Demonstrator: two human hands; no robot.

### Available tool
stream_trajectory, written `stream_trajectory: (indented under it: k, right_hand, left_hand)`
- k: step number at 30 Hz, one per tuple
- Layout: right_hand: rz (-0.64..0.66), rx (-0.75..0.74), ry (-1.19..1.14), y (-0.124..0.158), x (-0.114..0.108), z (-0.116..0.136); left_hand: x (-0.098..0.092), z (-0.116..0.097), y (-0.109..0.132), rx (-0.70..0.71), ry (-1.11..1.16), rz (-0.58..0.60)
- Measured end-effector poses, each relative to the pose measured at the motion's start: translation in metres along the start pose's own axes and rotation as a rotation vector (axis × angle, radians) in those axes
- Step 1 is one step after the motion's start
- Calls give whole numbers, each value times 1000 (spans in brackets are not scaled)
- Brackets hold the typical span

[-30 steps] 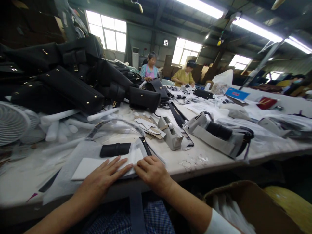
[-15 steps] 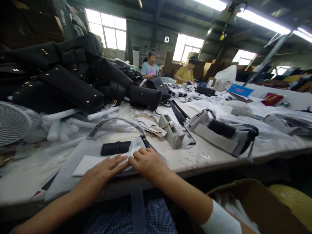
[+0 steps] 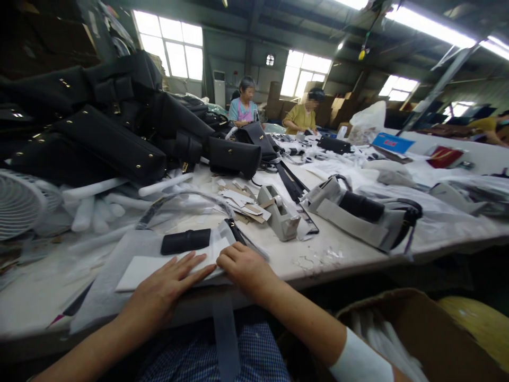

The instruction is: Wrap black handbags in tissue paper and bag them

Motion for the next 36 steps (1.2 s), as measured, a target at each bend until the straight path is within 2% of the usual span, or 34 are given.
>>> stream_trajectory:
  k: [2,5,8,12,19,24,29,36]
  right_hand:
    - [37,-31,-103,4,-11,-3]
    - [-31,-11,-39,9,-16,-4]
    - [-112,-36,115,10,-7,0]
    - [-143,-57,231,5,5,5]
    - [-53,0,54,12,1,5]
    - [-151,-32,110,18,15,-1]
    - [-238,-2,115,20,33,-3]
    - [-240,-1,89,23,29,-2]
  left_hand:
    - [-1,0,0,2,1,-2]
    - [-1,0,2,3,13,-14]
    - [1,1,3,1,29,-20]
    - [1,1,2,-1,38,-26]
    - [-3,1,1,-7,48,-18]
    - [-3,2,1,-14,46,-15]
    - [-2,-2,2,2,-11,1]
    - [-13,-18,-3,22,-127,66]
Point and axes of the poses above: each hand's wrist, its own y-axis away from the middle knuckle, its own x-axis out of the palm, z = x × y, the point moved 2 cm from there along -y, towards the middle knuckle, and after that the axes turned 4 degrees about y, right-handed, at the moved point
